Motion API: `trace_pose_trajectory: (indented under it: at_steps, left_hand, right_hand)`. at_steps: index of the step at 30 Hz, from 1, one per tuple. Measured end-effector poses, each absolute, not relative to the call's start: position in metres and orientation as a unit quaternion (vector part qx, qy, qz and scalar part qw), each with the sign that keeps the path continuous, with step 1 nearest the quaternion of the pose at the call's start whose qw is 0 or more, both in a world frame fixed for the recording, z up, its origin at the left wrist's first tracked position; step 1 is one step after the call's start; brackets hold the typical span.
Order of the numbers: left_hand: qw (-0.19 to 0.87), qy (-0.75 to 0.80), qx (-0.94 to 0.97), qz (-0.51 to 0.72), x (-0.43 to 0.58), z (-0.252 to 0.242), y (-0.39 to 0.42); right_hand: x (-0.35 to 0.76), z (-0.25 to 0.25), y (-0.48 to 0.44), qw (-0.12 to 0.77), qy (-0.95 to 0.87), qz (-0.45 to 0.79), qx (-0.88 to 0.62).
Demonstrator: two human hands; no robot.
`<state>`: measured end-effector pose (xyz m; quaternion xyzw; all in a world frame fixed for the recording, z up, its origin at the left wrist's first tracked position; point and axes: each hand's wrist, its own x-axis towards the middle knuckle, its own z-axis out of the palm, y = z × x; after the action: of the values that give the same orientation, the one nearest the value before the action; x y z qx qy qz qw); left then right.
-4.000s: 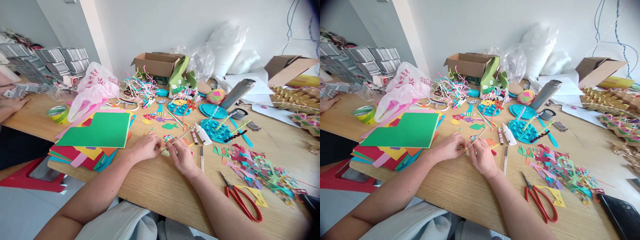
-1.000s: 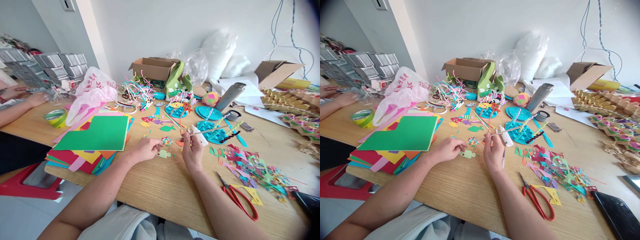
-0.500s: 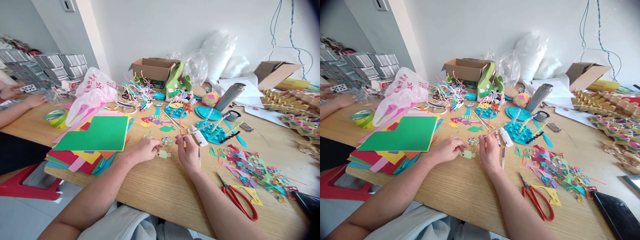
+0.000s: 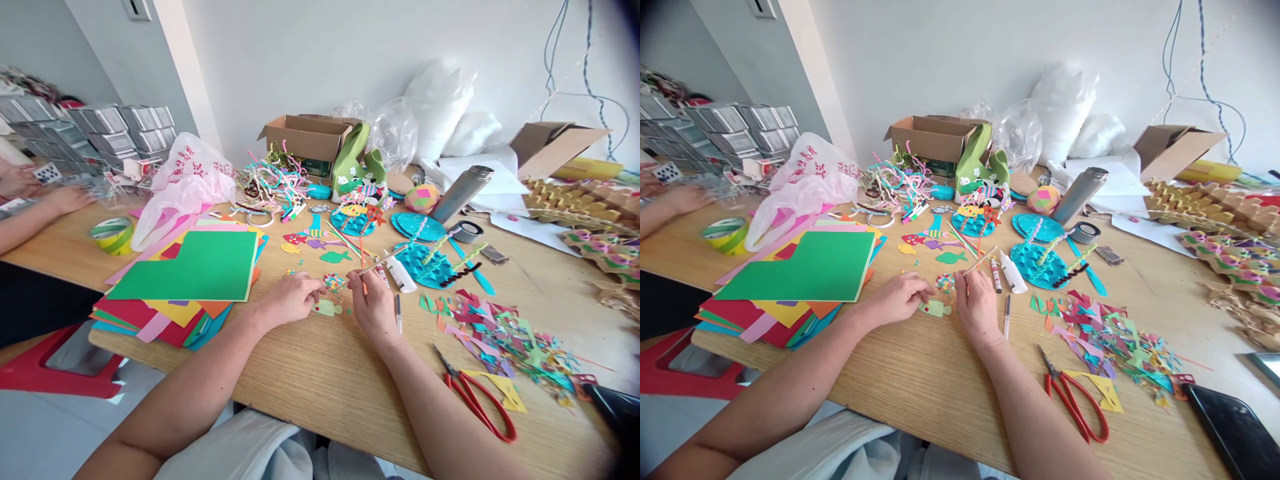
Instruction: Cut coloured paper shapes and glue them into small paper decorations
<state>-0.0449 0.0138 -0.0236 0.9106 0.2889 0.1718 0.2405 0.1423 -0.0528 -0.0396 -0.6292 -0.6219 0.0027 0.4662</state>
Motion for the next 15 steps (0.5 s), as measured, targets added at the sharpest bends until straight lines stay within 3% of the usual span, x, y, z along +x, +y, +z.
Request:
trace_pose_trajectory:
  at_steps: [15]
  left_hand:
    - [0.231, 0.311, 0.907, 0.167, -0.0435, -0.0145, 0.0109]
  right_hand:
    - [0.1380, -0.0438, -0.0464, 0.478, -0.652, 0.016, -0.589]
